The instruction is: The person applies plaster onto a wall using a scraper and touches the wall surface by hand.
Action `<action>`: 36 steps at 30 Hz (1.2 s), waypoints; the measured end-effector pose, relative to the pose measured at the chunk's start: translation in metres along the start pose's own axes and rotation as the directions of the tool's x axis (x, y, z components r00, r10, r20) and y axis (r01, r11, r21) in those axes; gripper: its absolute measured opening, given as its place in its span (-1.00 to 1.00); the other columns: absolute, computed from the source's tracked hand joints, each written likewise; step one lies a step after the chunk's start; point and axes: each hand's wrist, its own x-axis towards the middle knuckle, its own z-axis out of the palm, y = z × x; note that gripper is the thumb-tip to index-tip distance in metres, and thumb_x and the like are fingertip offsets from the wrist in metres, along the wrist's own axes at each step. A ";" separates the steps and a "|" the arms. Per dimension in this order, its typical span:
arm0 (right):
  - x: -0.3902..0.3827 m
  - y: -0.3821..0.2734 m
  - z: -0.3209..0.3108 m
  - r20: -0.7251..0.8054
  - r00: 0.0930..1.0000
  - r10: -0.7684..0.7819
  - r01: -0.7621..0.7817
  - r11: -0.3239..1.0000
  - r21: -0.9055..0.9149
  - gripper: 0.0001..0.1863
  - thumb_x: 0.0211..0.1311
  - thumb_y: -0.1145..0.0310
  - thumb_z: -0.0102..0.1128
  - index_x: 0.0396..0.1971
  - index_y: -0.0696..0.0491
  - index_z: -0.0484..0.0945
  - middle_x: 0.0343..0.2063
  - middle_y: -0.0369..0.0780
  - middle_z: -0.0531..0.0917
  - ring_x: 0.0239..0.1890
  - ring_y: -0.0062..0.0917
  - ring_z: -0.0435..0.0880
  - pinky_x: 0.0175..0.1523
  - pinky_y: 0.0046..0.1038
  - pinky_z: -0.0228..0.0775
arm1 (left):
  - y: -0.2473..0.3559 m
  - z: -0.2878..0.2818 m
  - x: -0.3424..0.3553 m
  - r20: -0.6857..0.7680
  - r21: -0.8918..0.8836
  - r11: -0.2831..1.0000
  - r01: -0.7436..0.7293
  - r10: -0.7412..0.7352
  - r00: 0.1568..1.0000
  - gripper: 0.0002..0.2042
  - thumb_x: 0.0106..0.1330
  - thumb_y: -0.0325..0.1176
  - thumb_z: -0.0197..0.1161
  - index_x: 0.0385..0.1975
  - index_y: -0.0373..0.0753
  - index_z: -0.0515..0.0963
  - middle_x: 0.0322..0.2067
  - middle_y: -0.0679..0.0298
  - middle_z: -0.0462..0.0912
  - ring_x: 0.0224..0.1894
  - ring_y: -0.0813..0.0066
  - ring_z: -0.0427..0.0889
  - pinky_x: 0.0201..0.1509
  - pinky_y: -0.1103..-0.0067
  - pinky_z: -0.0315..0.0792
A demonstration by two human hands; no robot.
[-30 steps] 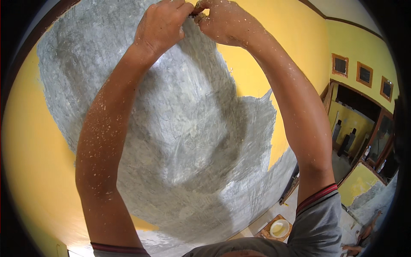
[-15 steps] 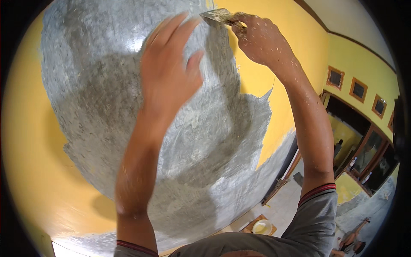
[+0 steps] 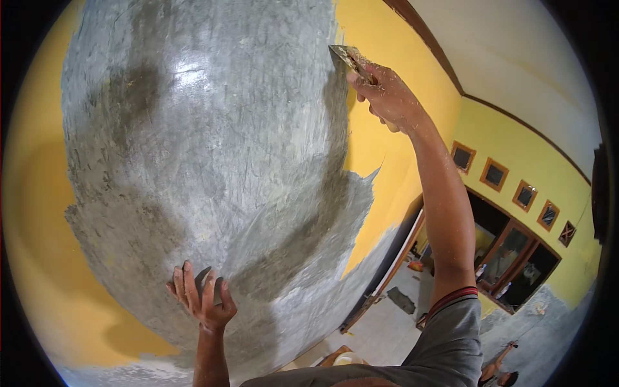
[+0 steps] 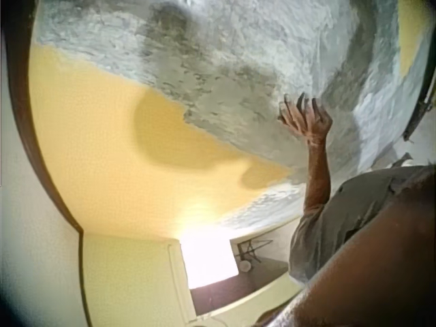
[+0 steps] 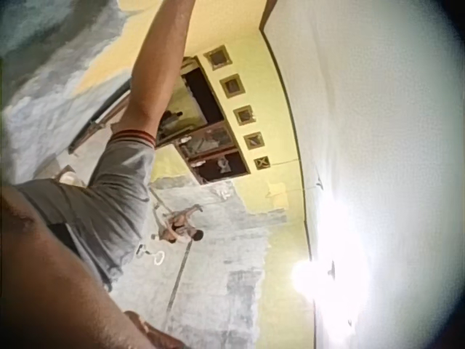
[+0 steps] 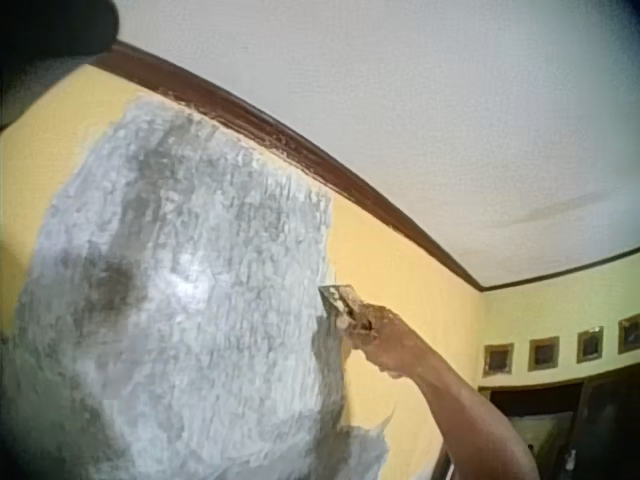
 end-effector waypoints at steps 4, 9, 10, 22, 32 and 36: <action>0.023 0.023 0.012 -0.298 0.917 -0.264 0.225 0.962 -0.156 -0.44 0.40 -0.07 0.03 0.07 0.13 0.58 -0.30 0.12 0.69 -0.19 0.00 0.69 -0.05 -0.10 0.50 | 0.001 0.001 0.003 -0.064 -0.078 0.997 -0.021 0.016 0.998 -0.78 0.39 -0.24 0.11 -0.15 -0.23 0.55 0.20 -0.19 0.44 0.37 -0.23 0.26 0.48 -0.04 -0.12; 0.032 0.020 0.004 -0.331 0.914 -0.233 0.127 0.942 -0.311 -0.48 0.45 -0.06 -0.03 0.03 0.08 0.62 -0.50 -0.02 0.67 -0.44 -0.29 0.64 -0.18 -0.23 0.53 | -0.003 0.000 -0.004 -0.034 -0.077 0.996 -0.034 0.031 0.999 -0.79 0.39 -0.24 0.11 -0.13 -0.20 0.54 0.19 -0.18 0.45 0.37 -0.22 0.26 0.47 -0.06 -0.10; 0.045 0.021 0.001 -0.381 0.851 -0.362 0.181 0.882 -0.435 -0.47 0.45 -0.07 -0.04 0.07 0.06 0.60 -0.51 -0.03 0.66 -0.45 -0.30 0.64 -0.18 -0.23 0.53 | -0.003 0.001 -0.004 -0.037 -0.084 0.995 -0.048 0.045 0.998 -0.79 0.38 -0.24 0.11 -0.12 -0.19 0.54 0.19 -0.17 0.46 0.37 -0.22 0.27 0.47 -0.07 -0.09; 0.057 0.008 -0.019 -0.461 0.812 -0.357 0.091 0.859 -0.505 -0.44 0.44 -0.09 -0.03 0.01 0.12 0.61 -0.42 0.12 0.68 -0.30 0.00 0.70 -0.12 -0.11 0.51 | -0.007 0.006 -0.015 -0.052 -0.183 0.981 -0.055 0.046 0.998 -0.79 0.30 -0.24 0.15 -0.15 -0.14 0.57 0.16 -0.10 0.49 0.35 -0.20 0.29 0.45 -0.14 -0.06; 0.045 0.001 -0.001 -0.474 0.818 -0.325 0.065 0.872 -0.486 -0.49 0.44 -0.03 -0.02 -0.09 0.15 0.64 -0.35 0.19 0.64 -0.20 0.15 0.62 -0.03 -0.02 0.47 | -0.010 0.004 -0.015 -0.043 -0.177 0.983 -0.046 0.039 0.998 -0.76 0.31 -0.17 0.13 -0.15 -0.13 0.56 0.14 -0.11 0.51 0.36 -0.16 0.28 0.43 -0.13 -0.05; 0.031 0.008 0.016 -0.406 0.813 -0.418 0.129 0.808 -0.575 -0.48 0.45 -0.02 -0.06 -0.17 0.17 0.65 -0.35 0.19 0.65 -0.20 0.14 0.62 -0.05 -0.01 0.47 | -0.012 0.001 -0.013 -0.053 -0.198 0.980 -0.028 0.018 0.998 -0.74 0.30 -0.15 0.11 -0.15 -0.13 0.56 0.14 -0.13 0.51 0.37 -0.17 0.27 0.44 -0.12 -0.07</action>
